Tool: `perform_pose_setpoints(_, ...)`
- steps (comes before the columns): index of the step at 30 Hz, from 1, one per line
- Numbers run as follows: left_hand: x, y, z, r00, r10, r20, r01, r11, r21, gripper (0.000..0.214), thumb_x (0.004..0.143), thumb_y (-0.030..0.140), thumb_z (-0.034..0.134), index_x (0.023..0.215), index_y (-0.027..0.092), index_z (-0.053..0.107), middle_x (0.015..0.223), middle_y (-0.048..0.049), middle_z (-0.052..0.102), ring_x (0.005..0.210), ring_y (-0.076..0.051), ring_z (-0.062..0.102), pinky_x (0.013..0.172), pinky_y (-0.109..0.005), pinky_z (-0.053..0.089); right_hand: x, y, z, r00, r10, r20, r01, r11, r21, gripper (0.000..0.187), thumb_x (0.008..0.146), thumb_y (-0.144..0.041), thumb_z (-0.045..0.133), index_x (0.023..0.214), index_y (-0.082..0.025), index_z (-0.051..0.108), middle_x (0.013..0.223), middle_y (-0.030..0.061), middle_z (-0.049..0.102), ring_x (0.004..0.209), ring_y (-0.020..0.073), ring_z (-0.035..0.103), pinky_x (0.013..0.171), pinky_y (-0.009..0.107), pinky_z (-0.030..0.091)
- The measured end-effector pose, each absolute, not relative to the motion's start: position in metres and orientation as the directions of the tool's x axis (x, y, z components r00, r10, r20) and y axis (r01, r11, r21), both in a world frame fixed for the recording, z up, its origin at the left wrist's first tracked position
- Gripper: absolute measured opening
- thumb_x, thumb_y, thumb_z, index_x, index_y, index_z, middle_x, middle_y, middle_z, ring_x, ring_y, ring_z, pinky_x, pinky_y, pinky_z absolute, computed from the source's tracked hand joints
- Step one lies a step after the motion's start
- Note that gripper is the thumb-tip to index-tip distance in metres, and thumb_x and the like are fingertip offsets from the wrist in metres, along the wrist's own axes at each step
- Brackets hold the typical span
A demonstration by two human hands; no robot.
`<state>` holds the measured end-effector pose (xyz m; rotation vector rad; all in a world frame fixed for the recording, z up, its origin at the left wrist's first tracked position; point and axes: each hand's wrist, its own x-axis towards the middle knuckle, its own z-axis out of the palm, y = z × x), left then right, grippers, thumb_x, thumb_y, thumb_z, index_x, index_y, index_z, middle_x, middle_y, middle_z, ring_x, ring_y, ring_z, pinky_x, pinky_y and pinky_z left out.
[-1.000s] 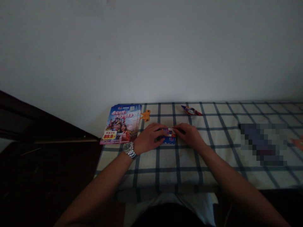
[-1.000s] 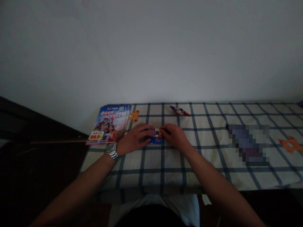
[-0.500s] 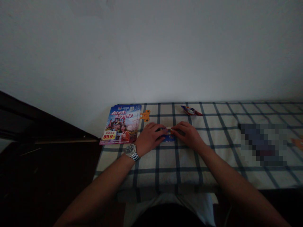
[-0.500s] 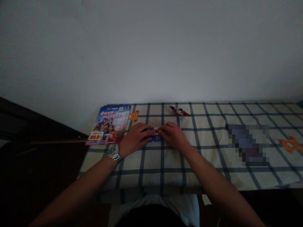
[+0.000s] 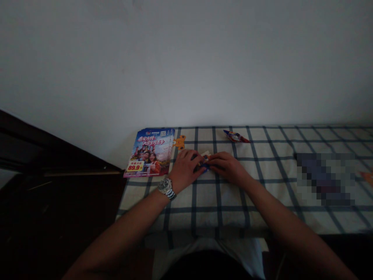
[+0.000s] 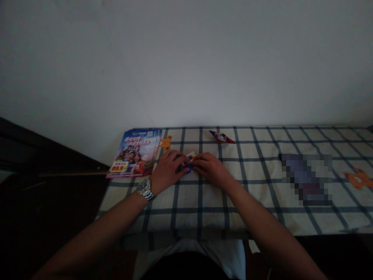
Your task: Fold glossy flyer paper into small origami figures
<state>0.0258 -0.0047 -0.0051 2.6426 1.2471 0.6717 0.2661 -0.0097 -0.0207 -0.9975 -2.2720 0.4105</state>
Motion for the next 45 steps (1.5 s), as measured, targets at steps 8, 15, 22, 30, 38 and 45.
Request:
perform_pose_setpoints(8, 0.027, -0.005, -0.006, 0.551, 0.767, 0.329, 0.71, -0.638, 0.297, 0.03, 0.094, 0.042, 0.069, 0.119, 0.026, 0.066, 0.122, -0.0072, 0.059, 0.118, -0.029, 0.051, 0.105, -0.048, 0.044, 0.265, -0.009, -0.023, -0.573, 0.69, 0.442, 0.543, 0.724, -0.426, 0.019, 0.097, -0.023, 0.065, 0.112, -0.023, 0.076, 0.119, 0.0109, 0.073, 0.109, 0.0257, 0.068, 0.095, 0.044, 0.057)
perform_pose_setpoints(15, 0.024, -0.004, -0.006, 0.579, 0.743, 0.335, 0.686, -0.667, 0.292, 0.028, 0.097, 0.041, 0.064, 0.118, 0.024, 0.067, 0.121, -0.0082, 0.059, 0.117, -0.028, 0.052, 0.105, -0.048, 0.044, 0.268, -0.007, -0.023, -0.586, 0.691, 0.424, 0.541, 0.723, -0.43, 0.019, 0.096, -0.026, 0.068, 0.112, -0.025, 0.077, 0.119, 0.0101, 0.073, 0.109, 0.0257, 0.068, 0.095, 0.044, 0.058)
perform_pose_setpoints(22, 0.022, -0.004, -0.003, 0.622, 0.717, 0.315, 0.657, -0.697, 0.288, 0.025, 0.098, 0.041, 0.062, 0.116, 0.024, 0.068, 0.118, -0.0081, 0.059, 0.114, -0.027, 0.052, 0.104, -0.048, 0.044, 0.273, -0.008, -0.02, -0.603, 0.689, 0.401, 0.543, 0.723, -0.427, 0.022, 0.092, -0.024, 0.072, 0.114, -0.023, 0.076, 0.122, 0.0105, 0.072, 0.111, 0.0264, 0.068, 0.097, 0.045, 0.057)
perform_pose_setpoints(30, 0.016, -0.002, -0.002, 0.664, 0.681, 0.309, 0.616, -0.733, 0.29, 0.034, 0.094, 0.049, 0.067, 0.12, 0.027, 0.069, 0.118, -0.0078, 0.061, 0.113, -0.028, 0.052, 0.105, -0.05, 0.043, 0.279, -0.006, -0.018, -0.639, 0.655, 0.404, 0.516, 0.754, -0.406, 0.02, 0.095, -0.026, 0.069, 0.114, -0.023, 0.076, 0.124, 0.0113, 0.072, 0.113, 0.0268, 0.068, 0.098, 0.045, 0.057)
perform_pose_setpoints(38, 0.017, 0.002, -0.008, 0.742, 0.595, 0.309, 0.506, -0.8, 0.323, 0.027, 0.099, 0.039, 0.062, 0.121, 0.025, 0.068, 0.129, -0.0056, 0.064, 0.119, -0.024, 0.056, 0.107, -0.044, 0.045, 0.28, -0.004, -0.024, -0.643, 0.654, 0.399, 0.515, 0.755, -0.406, 0.021, 0.096, -0.026, 0.067, 0.115, -0.024, 0.075, 0.126, 0.0113, 0.071, 0.115, 0.0273, 0.067, 0.099, 0.046, 0.057)
perform_pose_setpoints(45, 0.017, 0.003, -0.011, 0.728, 0.608, 0.315, 0.511, -0.789, 0.342, 0.023, 0.101, 0.04, 0.061, 0.115, 0.025, 0.071, 0.126, -0.0036, 0.067, 0.114, -0.022, 0.06, 0.104, -0.042, 0.047, 0.279, -0.006, -0.022, -0.635, 0.661, 0.4, 0.521, 0.749, -0.409, 0.024, 0.092, -0.026, 0.072, 0.115, -0.025, 0.075, 0.127, 0.0107, 0.07, 0.116, 0.0276, 0.066, 0.099, 0.046, 0.056)
